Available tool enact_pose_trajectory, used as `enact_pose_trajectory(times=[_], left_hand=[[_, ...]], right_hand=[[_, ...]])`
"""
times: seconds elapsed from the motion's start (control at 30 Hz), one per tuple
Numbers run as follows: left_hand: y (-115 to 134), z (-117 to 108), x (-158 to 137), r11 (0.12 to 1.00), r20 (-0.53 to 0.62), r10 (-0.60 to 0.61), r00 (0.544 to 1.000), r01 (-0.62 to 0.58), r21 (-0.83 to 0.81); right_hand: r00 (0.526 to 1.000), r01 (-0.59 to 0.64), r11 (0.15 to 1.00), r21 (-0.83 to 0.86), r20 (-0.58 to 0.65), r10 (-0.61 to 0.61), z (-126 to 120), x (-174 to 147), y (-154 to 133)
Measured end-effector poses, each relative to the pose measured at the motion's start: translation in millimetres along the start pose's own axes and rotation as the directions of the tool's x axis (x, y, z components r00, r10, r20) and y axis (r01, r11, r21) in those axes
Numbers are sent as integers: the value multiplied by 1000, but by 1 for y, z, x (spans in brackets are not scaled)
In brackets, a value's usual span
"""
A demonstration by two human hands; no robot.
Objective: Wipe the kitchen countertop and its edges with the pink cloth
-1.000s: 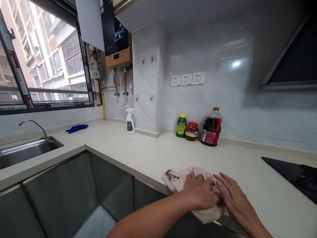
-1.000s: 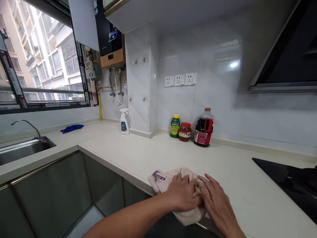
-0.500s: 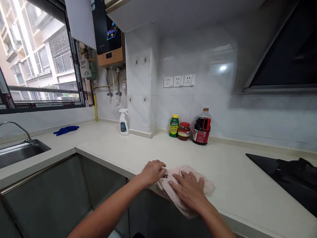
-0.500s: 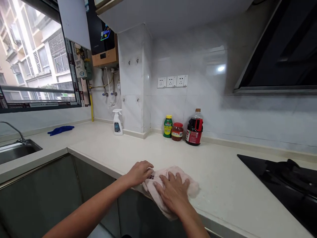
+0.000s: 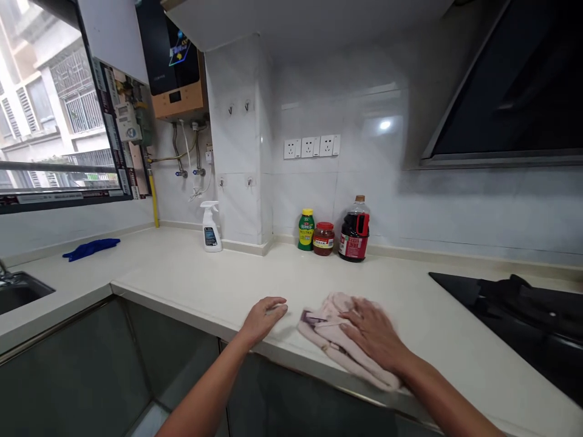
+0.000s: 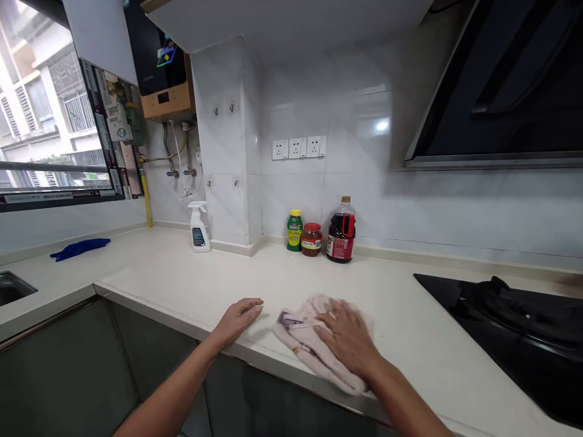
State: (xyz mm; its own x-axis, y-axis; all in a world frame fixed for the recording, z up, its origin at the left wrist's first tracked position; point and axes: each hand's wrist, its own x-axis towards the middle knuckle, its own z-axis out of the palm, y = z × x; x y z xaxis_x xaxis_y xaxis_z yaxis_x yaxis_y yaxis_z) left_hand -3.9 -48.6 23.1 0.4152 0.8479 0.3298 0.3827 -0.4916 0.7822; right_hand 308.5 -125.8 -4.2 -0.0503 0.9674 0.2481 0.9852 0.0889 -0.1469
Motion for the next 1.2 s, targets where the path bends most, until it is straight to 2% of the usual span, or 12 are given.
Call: enact_pose_trajectory(times=[0.1,0.13,0.2,0.3,0.43,0.5,0.57,0.7,0.87,1.03,1.2], left_hand=[[6,2,-1,999,39,11,999,-13,48],[9,3,-2,996,53,18,998,-23,81],[15,6,-2,989,69,27,997,-37,144],[19,9,-3,977,68,36,997,-49,210],[16,12,-4,939,32,72,997,-79,336],[12,14,-5,905,4,88,996,-82,417],[8,15,-6,874,-21,89,996,-68,482],[5,17,-6,846,-27,81,996,-54,530],[10,16,-8,839,40,43,998,-57,541],[12,15,-9,842,62,8,998,-40,538],[7,16,-7,827,44,36,998,-55,560]], right_hand=[[954,-298,953,-62,10,299,-8,-8,32],[931,-359,932,-60,46,361,-12,-9,35],[904,-405,913,-43,130,407,-19,-7,28],[925,-325,946,0,210,318,-19,9,-13],[982,-99,987,128,174,75,-3,48,-80],[990,6,983,183,139,-32,5,70,-99],[985,84,974,211,128,-112,8,89,-102],[979,153,964,218,98,-178,9,117,-69],[997,22,988,150,71,-33,7,127,4],[982,-185,981,65,53,182,-3,104,83],[909,-416,909,-10,0,416,-20,59,139]])
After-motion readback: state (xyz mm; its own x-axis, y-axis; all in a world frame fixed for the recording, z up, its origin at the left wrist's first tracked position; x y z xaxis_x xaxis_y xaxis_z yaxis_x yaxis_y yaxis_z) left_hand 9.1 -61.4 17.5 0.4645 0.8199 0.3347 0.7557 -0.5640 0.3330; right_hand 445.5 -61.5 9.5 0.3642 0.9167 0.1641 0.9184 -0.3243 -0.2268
